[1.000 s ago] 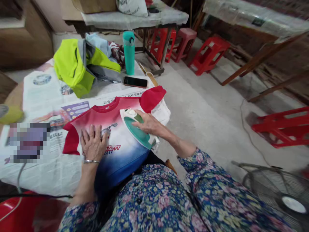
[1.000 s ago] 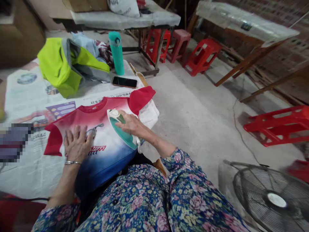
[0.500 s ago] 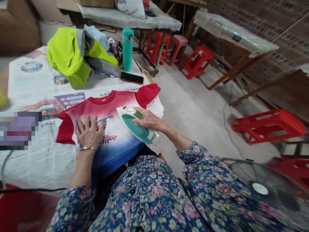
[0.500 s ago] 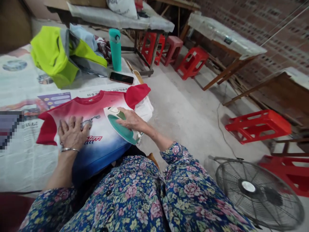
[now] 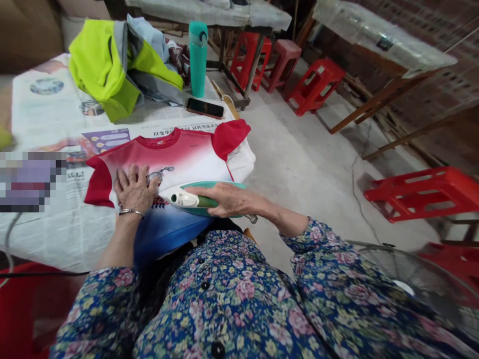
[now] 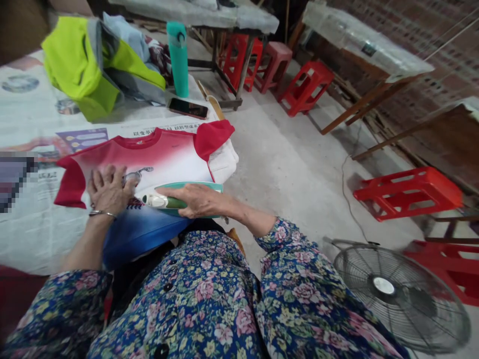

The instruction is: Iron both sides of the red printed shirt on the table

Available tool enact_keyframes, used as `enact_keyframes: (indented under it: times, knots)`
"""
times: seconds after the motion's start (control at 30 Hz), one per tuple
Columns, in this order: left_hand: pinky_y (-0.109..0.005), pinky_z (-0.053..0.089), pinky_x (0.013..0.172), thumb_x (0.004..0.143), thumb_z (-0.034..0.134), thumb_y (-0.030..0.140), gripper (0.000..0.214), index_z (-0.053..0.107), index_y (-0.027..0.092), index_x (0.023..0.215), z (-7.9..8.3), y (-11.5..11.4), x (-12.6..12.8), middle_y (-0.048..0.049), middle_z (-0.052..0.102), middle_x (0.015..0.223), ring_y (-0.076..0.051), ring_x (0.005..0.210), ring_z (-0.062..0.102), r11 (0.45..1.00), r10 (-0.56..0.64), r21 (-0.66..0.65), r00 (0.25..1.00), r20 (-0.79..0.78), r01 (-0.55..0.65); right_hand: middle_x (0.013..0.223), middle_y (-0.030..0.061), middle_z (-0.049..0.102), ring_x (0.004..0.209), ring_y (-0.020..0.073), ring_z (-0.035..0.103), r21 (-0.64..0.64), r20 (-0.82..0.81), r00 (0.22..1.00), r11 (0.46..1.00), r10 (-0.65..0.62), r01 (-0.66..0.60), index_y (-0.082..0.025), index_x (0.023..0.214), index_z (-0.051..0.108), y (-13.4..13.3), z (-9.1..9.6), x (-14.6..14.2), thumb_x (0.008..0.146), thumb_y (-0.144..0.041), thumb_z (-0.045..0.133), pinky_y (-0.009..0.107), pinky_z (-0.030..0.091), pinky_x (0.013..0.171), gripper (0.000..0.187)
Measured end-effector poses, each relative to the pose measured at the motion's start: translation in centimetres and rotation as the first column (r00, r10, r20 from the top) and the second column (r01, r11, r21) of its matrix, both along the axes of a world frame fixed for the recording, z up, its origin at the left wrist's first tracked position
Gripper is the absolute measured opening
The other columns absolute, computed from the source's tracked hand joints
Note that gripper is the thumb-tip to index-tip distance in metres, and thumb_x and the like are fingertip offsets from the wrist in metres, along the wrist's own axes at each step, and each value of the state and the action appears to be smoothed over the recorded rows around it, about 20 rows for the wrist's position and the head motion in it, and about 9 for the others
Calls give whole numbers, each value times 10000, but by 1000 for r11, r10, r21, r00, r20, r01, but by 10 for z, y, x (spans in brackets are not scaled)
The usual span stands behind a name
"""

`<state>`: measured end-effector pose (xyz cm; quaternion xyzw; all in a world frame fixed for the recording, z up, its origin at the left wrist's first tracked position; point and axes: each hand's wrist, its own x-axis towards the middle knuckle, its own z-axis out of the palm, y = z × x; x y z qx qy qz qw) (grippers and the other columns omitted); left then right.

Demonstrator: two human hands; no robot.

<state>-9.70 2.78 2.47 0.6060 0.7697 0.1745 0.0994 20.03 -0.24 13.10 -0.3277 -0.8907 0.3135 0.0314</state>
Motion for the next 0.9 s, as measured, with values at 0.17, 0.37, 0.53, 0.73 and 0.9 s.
enact_keyframes:
  times: [0.17, 0.37, 0.53, 0.73, 0.9]
  knots:
    - [-798, 198, 1425, 1097, 582, 470, 634, 626, 234, 1684, 3, 4, -2, -184, 465, 1861, -471, 1791, 278, 999, -25, -46, 1000, 3, 26, 1088, 79, 802, 896, 218, 651, 10, 100, 985, 990, 138, -139, -194, 1749, 574, -3, 11, -11, 987, -60, 719, 301, 476, 804, 787]
    - [-711, 113, 1468, 1103, 485, 459, 670, 590, 225, 1722, 11, 2, 5, -139, 420, 1896, -435, 1809, 236, 995, 0, -97, 1000, -16, -2, 1142, 76, 808, 916, 203, 672, 8, 56, 985, 986, 164, -165, -237, 1725, 598, 9, 3, -11, 974, -53, 710, 296, 486, 836, 781]
    - [-692, 117, 1470, 1079, 527, 479, 682, 601, 239, 1713, 6, 2, 3, -127, 468, 1871, -429, 1795, 270, 999, 9, -49, 1000, -3, -9, 1091, 75, 816, 891, 213, 690, -66, 62, 997, 996, -51, 55, -213, 1755, 569, 9, -3, 17, 968, -113, 720, 324, 541, 856, 807]
    - [-705, 123, 1463, 1062, 530, 535, 696, 630, 237, 1683, -3, 3, -3, -141, 491, 1855, -442, 1787, 282, 1000, 1, 11, 1000, 20, -1, 1325, 90, 839, 1086, 292, 769, -122, -59, 915, 912, -400, 391, -241, 1680, 643, 8, -1, 53, 903, -146, 693, 438, 625, 1000, 785]
    - [-693, 118, 1466, 1050, 490, 555, 708, 651, 239, 1663, -3, 3, -2, -126, 512, 1843, -434, 1787, 286, 1000, 13, 28, 1000, 28, -13, 1395, 89, 812, 1198, 323, 754, -86, -131, 813, 824, -567, 560, -237, 1608, 670, 34, -5, 66, 846, -187, 668, 467, 652, 1028, 763]
